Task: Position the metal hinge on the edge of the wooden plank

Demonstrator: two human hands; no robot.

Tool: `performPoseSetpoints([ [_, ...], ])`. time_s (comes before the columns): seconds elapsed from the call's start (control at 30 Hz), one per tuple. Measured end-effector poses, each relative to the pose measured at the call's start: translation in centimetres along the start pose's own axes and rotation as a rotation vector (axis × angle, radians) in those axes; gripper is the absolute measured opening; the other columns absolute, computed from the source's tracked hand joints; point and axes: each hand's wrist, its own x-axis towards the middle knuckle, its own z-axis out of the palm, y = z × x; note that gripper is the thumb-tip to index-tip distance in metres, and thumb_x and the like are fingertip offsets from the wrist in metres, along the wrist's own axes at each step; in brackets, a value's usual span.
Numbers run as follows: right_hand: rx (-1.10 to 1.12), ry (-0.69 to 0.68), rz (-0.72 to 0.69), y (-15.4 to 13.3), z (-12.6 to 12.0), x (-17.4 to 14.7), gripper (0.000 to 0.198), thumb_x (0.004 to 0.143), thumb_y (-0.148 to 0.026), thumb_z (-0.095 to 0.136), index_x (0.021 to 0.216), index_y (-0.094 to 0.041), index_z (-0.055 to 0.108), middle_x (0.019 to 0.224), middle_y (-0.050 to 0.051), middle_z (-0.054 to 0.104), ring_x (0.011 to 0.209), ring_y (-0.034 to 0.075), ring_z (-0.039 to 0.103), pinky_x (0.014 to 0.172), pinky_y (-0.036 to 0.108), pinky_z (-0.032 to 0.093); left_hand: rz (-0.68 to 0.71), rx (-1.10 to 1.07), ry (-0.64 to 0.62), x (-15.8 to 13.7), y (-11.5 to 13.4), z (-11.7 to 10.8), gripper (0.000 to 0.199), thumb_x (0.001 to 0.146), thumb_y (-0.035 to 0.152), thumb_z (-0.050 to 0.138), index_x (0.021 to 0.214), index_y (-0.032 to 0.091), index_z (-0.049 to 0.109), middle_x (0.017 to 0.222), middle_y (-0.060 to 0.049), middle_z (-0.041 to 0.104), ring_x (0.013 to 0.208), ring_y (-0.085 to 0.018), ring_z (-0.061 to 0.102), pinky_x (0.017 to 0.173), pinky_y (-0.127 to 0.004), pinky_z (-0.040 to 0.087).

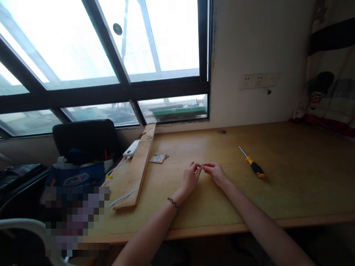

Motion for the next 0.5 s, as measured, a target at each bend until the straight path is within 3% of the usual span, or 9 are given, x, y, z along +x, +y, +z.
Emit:
performPoseSetpoints([
  [0.13, -0.086, 0.077, -0.037, -0.6, -0.8, 0.6, 0.032, 0.049, -0.036, 0.077, 0.071, -0.015, 0.070, 0.072, 0.006, 0.069, 0.063, 0.015, 0.061, 0.057, 0.025, 0.046, 0.107, 0.121, -0.048, 0.4, -0.4, -0.6, 0.018, 0.084, 0.032, 0.050, 0.087, 0.021, 0.063, 0.079, -0.003, 0.057, 0.074, -0.013, 0.053, 0.069, -0.025, 0.041],
  [0.23, -0.353, 0.292, -0.144, -2.2, -3.6, 1.4, 0.035, 0.056, -0.039, 0.071, 0.078, -0.013, 0.070, 0.072, 0.009, 0.069, 0.060, 0.018, 0.062, 0.051, 0.026, 0.045, 0.132, 0.346, -0.052, 1.3, -1.7, -2.1, 0.019, 0.084, 0.031, 0.049, 0.092, 0.022, 0.064, 0.085, -0.005, 0.059, 0.085, -0.017, 0.053, 0.079, -0.030, 0.040],
  [0.3, -0.655, 0.511, -0.266, -3.5, -6.2, 1.9, 0.030, 0.064, -0.037, 0.065, 0.081, -0.013, 0.070, 0.074, 0.011, 0.070, 0.067, 0.022, 0.063, 0.058, 0.029, 0.046, 0.056, 0.479, 0.007, 2.1, -3.3, -3.5, 0.021, 0.085, 0.029, 0.047, 0.095, 0.021, 0.063, 0.091, -0.006, 0.060, 0.090, -0.019, 0.052, 0.082, -0.032, 0.038],
  [0.37, -0.962, 0.666, -0.274, -4.5, -8.6, 2.1, 0.026, 0.070, -0.032, 0.059, 0.084, -0.014, 0.071, 0.082, 0.014, 0.070, 0.078, 0.026, 0.064, 0.066, 0.033, 0.046, -0.070, 0.569, 0.095, 2.8, -5.5, -5.1, 0.023, 0.086, 0.028, 0.044, 0.096, 0.019, 0.063, 0.094, -0.008, 0.060, 0.091, -0.021, 0.053, 0.082, -0.032, 0.038],
  [0.5, -1.297, 0.692, -0.088, -5.3, -10.5, 1.9, 0.029, 0.078, -0.028, 0.051, 0.093, -0.013, 0.071, 0.087, 0.018, 0.069, 0.084, 0.029, 0.064, 0.066, 0.034, 0.046, -0.320, 0.674, 0.230, 3.6, -9.9, -7.6, 0.026, 0.084, 0.028, 0.045, 0.100, 0.016, 0.062, 0.100, -0.010, 0.060, 0.092, -0.023, 0.053, 0.080, -0.033, 0.040],
])
